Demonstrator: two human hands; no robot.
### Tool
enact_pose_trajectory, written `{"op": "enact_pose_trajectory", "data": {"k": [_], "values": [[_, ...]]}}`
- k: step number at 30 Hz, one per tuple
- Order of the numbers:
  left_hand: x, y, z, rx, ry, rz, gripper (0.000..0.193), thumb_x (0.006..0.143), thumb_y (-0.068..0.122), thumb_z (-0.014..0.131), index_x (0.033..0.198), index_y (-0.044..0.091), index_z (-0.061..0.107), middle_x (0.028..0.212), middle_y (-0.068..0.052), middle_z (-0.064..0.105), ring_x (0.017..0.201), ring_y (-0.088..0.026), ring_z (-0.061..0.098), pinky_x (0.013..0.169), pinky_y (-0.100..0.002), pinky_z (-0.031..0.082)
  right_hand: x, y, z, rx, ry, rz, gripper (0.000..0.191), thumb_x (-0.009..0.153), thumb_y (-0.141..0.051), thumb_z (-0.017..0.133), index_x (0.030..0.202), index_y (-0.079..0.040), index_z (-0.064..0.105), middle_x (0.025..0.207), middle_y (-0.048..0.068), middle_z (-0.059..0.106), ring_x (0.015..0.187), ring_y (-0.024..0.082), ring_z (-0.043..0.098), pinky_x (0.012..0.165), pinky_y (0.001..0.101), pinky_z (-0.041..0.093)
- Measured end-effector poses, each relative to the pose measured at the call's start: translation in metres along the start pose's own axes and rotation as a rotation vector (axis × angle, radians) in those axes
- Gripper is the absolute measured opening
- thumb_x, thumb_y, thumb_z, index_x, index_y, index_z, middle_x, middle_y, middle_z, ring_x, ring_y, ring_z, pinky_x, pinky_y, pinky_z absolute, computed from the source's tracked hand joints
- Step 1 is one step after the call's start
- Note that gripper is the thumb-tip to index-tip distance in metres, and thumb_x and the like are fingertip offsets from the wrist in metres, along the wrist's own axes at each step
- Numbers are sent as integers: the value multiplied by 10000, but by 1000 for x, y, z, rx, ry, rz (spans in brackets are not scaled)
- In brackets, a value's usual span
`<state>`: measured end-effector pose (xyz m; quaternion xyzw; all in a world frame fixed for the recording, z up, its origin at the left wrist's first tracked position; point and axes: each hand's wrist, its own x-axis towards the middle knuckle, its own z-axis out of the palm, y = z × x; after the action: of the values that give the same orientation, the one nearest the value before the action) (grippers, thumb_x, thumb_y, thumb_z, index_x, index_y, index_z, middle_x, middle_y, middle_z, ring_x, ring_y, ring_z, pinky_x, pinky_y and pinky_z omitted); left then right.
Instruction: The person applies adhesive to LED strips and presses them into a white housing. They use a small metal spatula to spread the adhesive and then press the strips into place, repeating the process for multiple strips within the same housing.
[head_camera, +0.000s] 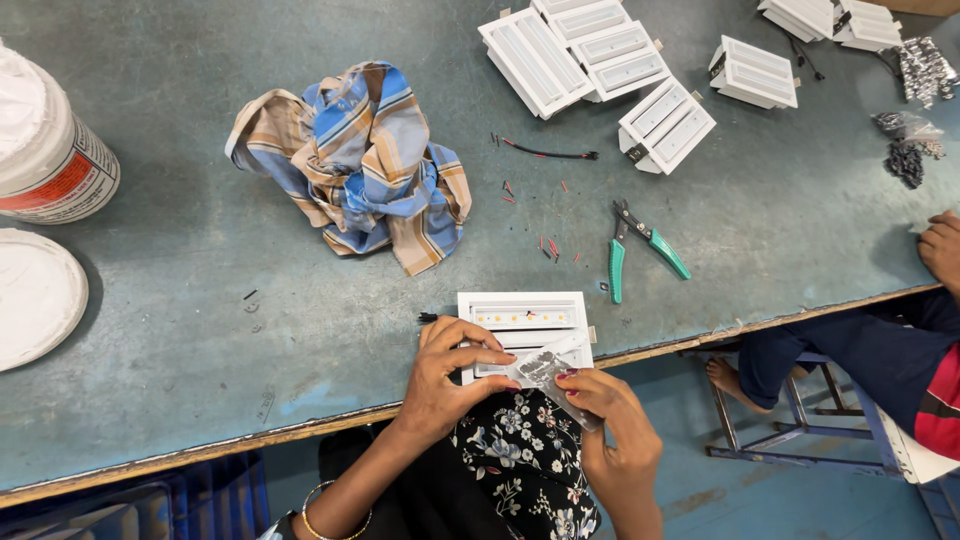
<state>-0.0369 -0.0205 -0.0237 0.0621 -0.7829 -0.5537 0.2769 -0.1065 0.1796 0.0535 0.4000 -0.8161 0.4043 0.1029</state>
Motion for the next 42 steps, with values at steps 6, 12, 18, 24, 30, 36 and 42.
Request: {"op": "enact_pose_trajectory", "data": {"k": [6, 12, 18, 24, 30, 36, 42], "values": [[0, -1, 2, -11, 17, -10, 274, 691, 338, 881, 922, 195, 842, 989, 63, 712, 1030, -165, 588, 1000, -379, 371, -3, 0, 8, 22, 20, 4, 292, 742, 190, 553, 952, 8, 641, 1032, 104, 763, 1069, 305, 727, 956, 381, 563], [0, -3, 3, -5, 21, -15, 276, 689, 340, 885, 920, 196, 839, 985, 65, 714, 1019, -162, 586, 998, -375, 373, -5, 0, 11, 9, -3, 0, 296, 732, 187, 555, 955, 12, 641, 1033, 109, 759, 1073, 316, 725, 947, 389, 564], [-1, -4, 3, 1, 26, -7, 276, 698, 337, 880, 938, 205, 844, 987, 69, 715, 1018, -166, 592, 997, -373, 377, -7, -1, 9, 1, -38, 3, 269, 761, 173, 579, 961, 5, 641, 1040, 101, 761, 1071, 310, 724, 954, 391, 562], [-2, -3, 6, -23, 89, -20, 348, 650, 321, 910, 946, 163, 818, 1079, -4, 643, 1083, -221, 584, 987, -382, 452, -6, -1, 2, 7, -73, -9, 266, 762, 160, 580, 970, 4, 634, 1062, 97, 760, 1096, 315, 723, 966, 398, 555], [-2, 0, 8, -13, 160, -15, 324, 609, 306, 925, 853, 137, 795, 1216, -74, 568, 1173, -265, 549, 978, -394, 471, -7, -1, 0, 10, -74, 35, 274, 760, 158, 584, 971, 0, 656, 1052, 91, 766, 1086, 309, 732, 928, 373, 574], [-2, 3, 7, 15, 123, -9, 274, 627, 305, 910, 846, 160, 832, 1293, -74, 578, 1236, -277, 491, 1014, -410, 445, -10, 1, -1, -2, -71, 24, 284, 742, 161, 576, 964, 8, 665, 1031, 90, 768, 1077, 307, 735, 925, 379, 572], [-2, 3, 4, -9, 86, 20, 305, 642, 328, 900, 900, 174, 847, 1288, -64, 597, 1254, -289, 485, 1066, -424, 432, -16, 6, -3, 10, -56, 11, 266, 734, 162, 546, 935, 12, 634, 1040, 97, 774, 1097, 312, 731, 950, 382, 569]]}}
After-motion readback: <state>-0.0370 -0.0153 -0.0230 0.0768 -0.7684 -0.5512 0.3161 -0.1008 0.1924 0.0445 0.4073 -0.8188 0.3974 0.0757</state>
